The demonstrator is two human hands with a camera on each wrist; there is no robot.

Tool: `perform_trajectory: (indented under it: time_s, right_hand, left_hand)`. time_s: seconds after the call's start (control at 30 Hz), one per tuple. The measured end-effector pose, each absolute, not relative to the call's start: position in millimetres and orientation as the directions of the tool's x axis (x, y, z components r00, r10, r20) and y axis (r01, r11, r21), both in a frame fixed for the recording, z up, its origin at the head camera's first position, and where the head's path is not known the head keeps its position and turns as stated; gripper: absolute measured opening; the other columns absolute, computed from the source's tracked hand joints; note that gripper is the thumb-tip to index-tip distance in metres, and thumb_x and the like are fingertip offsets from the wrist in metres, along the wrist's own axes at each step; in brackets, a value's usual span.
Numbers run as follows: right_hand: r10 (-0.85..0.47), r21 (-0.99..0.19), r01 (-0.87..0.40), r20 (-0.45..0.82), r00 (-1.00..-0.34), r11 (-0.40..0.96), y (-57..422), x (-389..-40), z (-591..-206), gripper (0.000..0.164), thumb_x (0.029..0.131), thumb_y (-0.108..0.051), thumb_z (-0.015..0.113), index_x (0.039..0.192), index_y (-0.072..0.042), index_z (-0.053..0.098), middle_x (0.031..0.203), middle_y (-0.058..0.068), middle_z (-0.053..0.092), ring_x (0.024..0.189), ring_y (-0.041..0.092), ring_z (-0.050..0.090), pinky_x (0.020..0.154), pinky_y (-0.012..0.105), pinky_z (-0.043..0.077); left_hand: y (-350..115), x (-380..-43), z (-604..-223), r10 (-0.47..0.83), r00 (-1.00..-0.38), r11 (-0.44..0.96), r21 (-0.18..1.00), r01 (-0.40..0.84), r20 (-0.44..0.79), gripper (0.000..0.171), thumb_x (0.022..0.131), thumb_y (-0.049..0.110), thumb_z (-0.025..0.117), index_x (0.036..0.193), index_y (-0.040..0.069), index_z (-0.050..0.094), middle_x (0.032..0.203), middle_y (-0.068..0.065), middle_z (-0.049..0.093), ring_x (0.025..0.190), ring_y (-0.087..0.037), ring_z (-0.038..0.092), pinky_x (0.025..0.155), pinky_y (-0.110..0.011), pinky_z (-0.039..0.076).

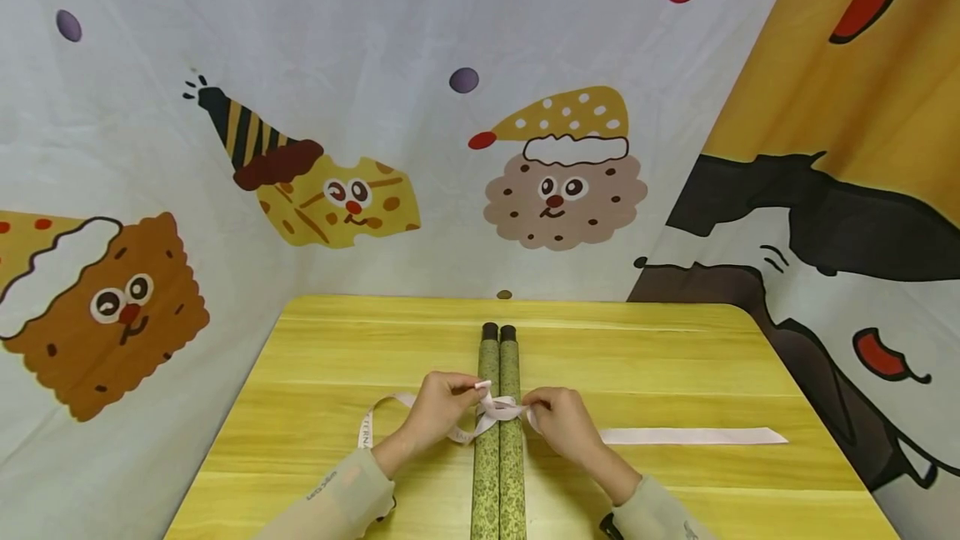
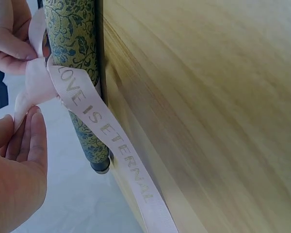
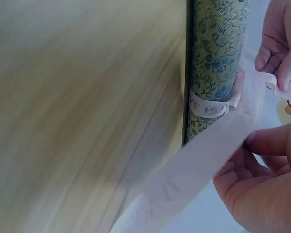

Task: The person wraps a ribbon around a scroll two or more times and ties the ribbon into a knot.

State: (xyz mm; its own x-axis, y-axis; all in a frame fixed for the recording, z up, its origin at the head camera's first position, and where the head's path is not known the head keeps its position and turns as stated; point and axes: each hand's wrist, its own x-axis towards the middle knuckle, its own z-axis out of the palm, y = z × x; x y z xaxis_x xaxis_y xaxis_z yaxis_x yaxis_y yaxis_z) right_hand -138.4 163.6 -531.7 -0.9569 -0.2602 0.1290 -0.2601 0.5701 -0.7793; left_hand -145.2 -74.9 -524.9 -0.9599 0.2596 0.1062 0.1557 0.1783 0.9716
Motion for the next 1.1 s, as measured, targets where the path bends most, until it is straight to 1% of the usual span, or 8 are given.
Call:
perform_trajectory:
  time_s: [0.17,0.3,0.37,0.5,0.6,0.73,1.0,1.1]
  right_hand:
    - [-0.193,-0.859,-0.144,0.053,-0.980,0.492,160.9,-137.5,-531.6,0.024,0.094,0.008,0.055,0.101,0.004,0.078,0.088,0.011,0.075,0.050,0.011,0.050,0.047,0.022,0.043]
    - [-0.153,-0.905,-0.092,0.030,-0.988,0.416,157.5,-135.8,-532.0,0.014,0.097,-0.003,0.065,0.099,0.004,0.078,0.083,0.015,0.075,0.060,0.025,0.065,0.051,0.025,0.052]
    - [-0.125,-0.920,-0.076,0.030,-0.992,0.384,155.0,-134.8,-532.1,0.013,0.098,-0.009,0.071,0.096,0.003,0.078,0.081,0.015,0.074,0.063,0.028,0.068,0.052,0.025,0.054]
    - [-0.055,-0.928,-0.064,0.048,-0.997,0.367,150.4,-134.3,-533.5,0.007,0.092,-0.004,0.078,0.095,0.002,0.077,0.077,0.009,0.071,0.062,0.019,0.063,0.050,0.024,0.052]
    - [-0.006,-0.942,-0.044,0.045,-0.999,0.332,148.7,-134.0,-535.2,0.017,0.089,0.002,0.078,0.105,0.007,0.073,0.078,0.007,0.070,0.062,0.014,0.061,0.050,0.022,0.051]
    - [0.043,-0.965,0.001,0.010,-0.999,0.262,149.0,-133.6,-536.3,0.027,0.089,0.002,0.079,0.113,0.010,0.070,0.080,0.009,0.072,0.064,0.014,0.063,0.052,0.022,0.052]
    - [0.077,-0.963,0.032,-0.012,-0.997,0.268,156.4,-135.0,-538.0,0.011,0.090,0.000,0.079,0.100,0.004,0.076,0.081,0.009,0.074,0.071,0.020,0.069,0.058,0.028,0.059]
    - [0.077,-0.963,0.038,-0.018,-0.997,0.266,157.0,-135.4,-538.4,0.011,0.089,0.001,0.079,0.099,0.003,0.077,0.078,0.008,0.072,0.069,0.020,0.067,0.056,0.027,0.058]
  left_hand:
    - [-74.1,-144.7,-527.0,0.256,-0.960,0.163,0.974,0.157,0.112,0.015,0.096,0.001,0.073,0.108,-0.006,0.078,0.105,-0.016,0.078,0.095,-0.022,0.076,0.083,-0.031,0.062]
    - [-73.6,-143.9,-528.5,0.255,-0.961,0.169,0.973,0.156,0.109,0.014,0.096,0.001,0.073,0.108,-0.005,0.078,0.105,-0.016,0.078,0.097,-0.024,0.076,0.084,-0.028,0.061]
    - [-73.0,-143.5,-528.9,0.258,-0.960,0.174,0.972,0.160,0.112,0.014,0.096,0.000,0.072,0.108,-0.005,0.078,0.105,-0.016,0.078,0.098,-0.024,0.076,0.084,-0.027,0.061]
    - [-72.1,-142.4,-528.1,0.258,-0.960,0.187,0.970,0.158,0.107,0.014,0.096,0.001,0.072,0.108,-0.005,0.078,0.104,-0.012,0.079,0.097,-0.022,0.075,0.085,-0.027,0.061]
    - [-72.0,-141.6,-526.8,0.257,-0.960,0.186,0.969,0.161,0.110,0.014,0.097,0.000,0.072,0.108,-0.006,0.077,0.102,-0.011,0.079,0.095,-0.023,0.075,0.084,-0.029,0.061]
    - [-73.2,-140.3,-526.1,0.248,-0.961,0.176,0.970,0.166,0.119,0.012,0.097,-0.001,0.071,0.106,-0.004,0.077,0.100,-0.011,0.078,0.093,-0.027,0.074,0.083,-0.030,0.062]
    - [-79.0,-135.6,-526.9,0.259,-0.957,0.199,0.962,0.188,0.134,0.022,0.096,-0.007,0.067,0.118,-0.006,0.073,0.116,-0.024,0.073,0.098,-0.031,0.071,0.082,-0.026,0.060]
    - [-80.9,-134.6,-527.8,0.275,-0.951,0.247,0.946,0.210,0.140,0.023,0.094,-0.012,0.063,0.111,-0.005,0.076,0.111,-0.020,0.075,0.087,-0.026,0.070,0.071,-0.024,0.060]
